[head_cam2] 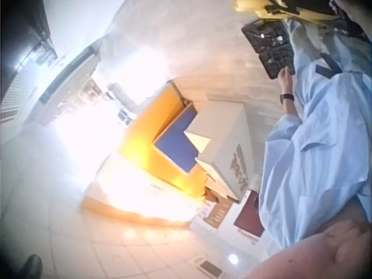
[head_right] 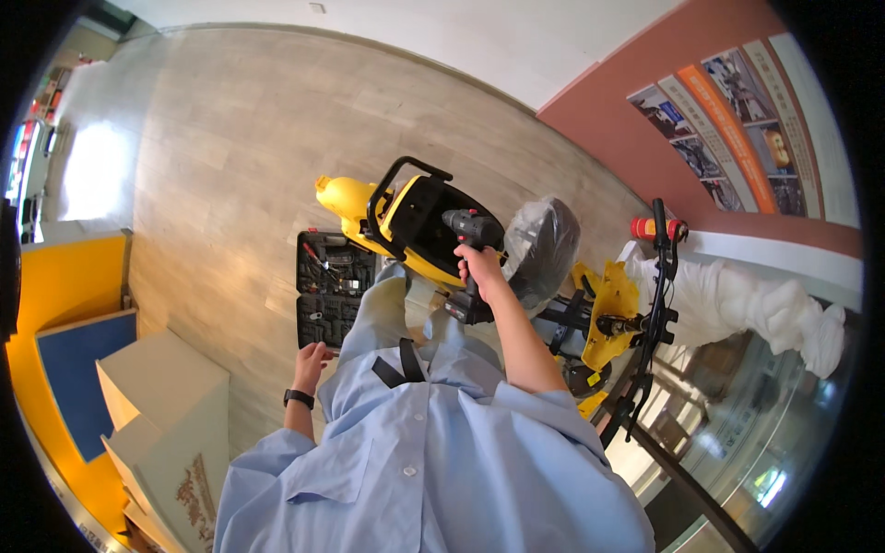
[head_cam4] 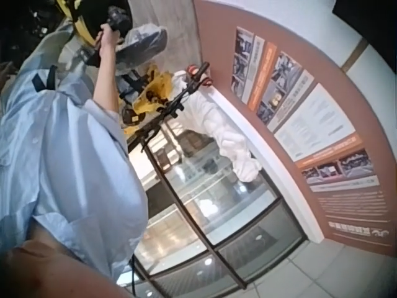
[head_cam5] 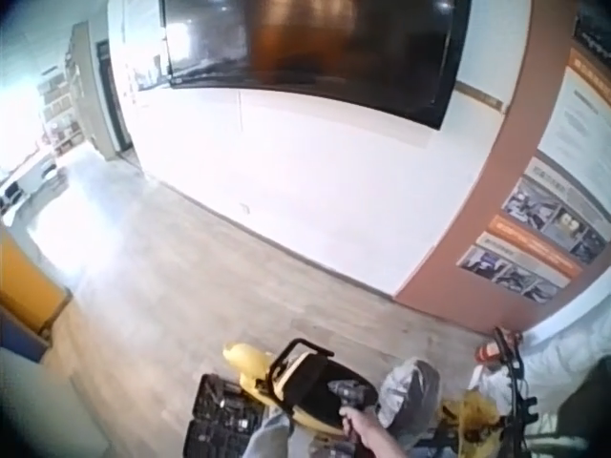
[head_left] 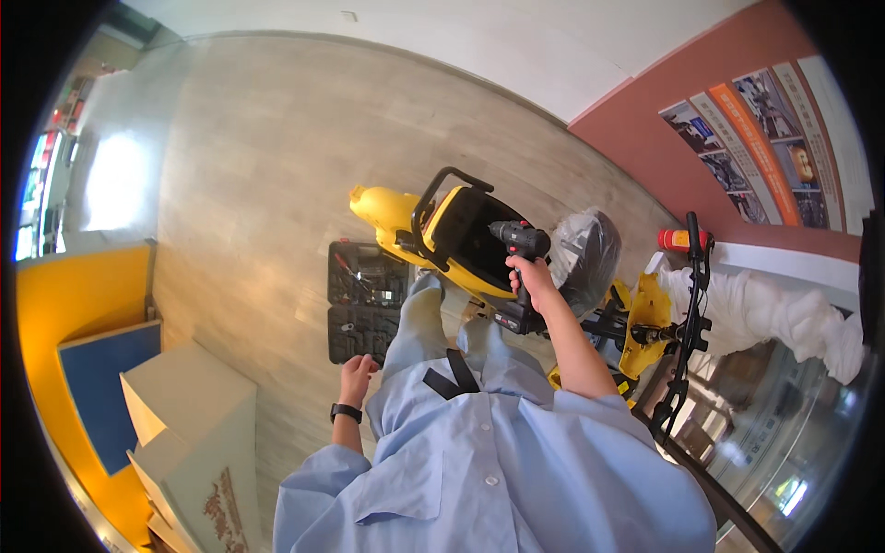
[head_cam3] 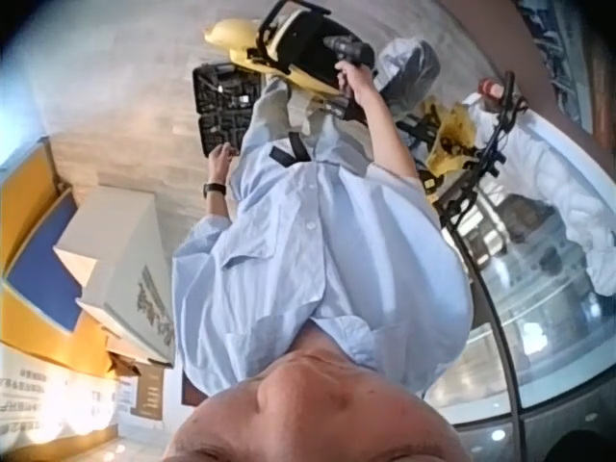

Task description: Using a power drill to tighten or remove screws from a small yellow electric scooter.

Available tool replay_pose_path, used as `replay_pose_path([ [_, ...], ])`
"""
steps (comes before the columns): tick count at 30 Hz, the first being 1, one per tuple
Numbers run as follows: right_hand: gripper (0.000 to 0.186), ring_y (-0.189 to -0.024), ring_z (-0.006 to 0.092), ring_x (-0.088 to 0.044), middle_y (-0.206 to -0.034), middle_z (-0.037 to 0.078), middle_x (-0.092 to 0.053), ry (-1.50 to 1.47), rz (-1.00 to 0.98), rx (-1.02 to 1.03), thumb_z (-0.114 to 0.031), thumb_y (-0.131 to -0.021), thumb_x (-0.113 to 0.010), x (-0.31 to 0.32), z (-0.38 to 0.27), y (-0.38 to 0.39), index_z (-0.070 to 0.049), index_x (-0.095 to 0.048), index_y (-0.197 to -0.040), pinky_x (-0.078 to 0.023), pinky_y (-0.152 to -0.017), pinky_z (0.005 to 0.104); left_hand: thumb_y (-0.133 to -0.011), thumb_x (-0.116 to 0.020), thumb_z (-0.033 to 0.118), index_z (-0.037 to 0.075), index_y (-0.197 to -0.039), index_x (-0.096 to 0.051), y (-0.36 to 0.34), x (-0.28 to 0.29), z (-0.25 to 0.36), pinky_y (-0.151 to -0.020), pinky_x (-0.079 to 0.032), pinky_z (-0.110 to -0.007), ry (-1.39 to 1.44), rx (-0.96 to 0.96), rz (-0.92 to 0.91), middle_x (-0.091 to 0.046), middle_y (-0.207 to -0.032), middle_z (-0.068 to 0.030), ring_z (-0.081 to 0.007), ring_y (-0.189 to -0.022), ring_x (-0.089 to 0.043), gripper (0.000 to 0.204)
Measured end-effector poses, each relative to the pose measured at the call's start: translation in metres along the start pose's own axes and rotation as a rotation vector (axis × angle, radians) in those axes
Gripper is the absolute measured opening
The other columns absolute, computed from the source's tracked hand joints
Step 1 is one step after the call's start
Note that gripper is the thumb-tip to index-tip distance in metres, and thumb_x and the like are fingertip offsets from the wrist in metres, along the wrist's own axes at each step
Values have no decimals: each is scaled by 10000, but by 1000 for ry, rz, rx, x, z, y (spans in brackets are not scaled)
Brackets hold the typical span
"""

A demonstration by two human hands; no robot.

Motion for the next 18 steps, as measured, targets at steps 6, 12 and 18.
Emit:
replay_pose_path([
  [6,124,-475,142,-551,-628,36,-592,540,65,69,-131,-785,-695,-6,14,-63,-32,-637,-834,-440,-446,307,-936,-616,299,-2,-938,-723,-19,43,-141,-721,-531,-356,-190,95,47,-754,-912,-120,-219,-827,-710,319],
  [12,422,-723,273,-732,-855,165,-742,1135,219,140,-311,-744,-734,13,28,-114,-43,-716,-1069,-580,-691,382,-975,-587,266,-1,-989,-699,-12,44,-151,-740,-542,-358,-271,-18,55,-747,-884,-93,-243,-810,-690,290],
  [18,553,-1095,413,-667,-1124,230,-718,1204,154,110,-398,-736,-750,4,46,-122,-61,-676,-1169,-535,-959,478,-973,-584,271,-4,-988,-700,-17,54,-133,-742,-541,-365,-333,9,36,-747,-888,-104,-248,-813,-692,298],
])
Point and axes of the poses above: each hand's wrist, its own y-axis away from the middle knuckle, its own x-axis out of the back of the hand, z = x × y, the point moved 3 cm from there along -y, towards the middle knuckle
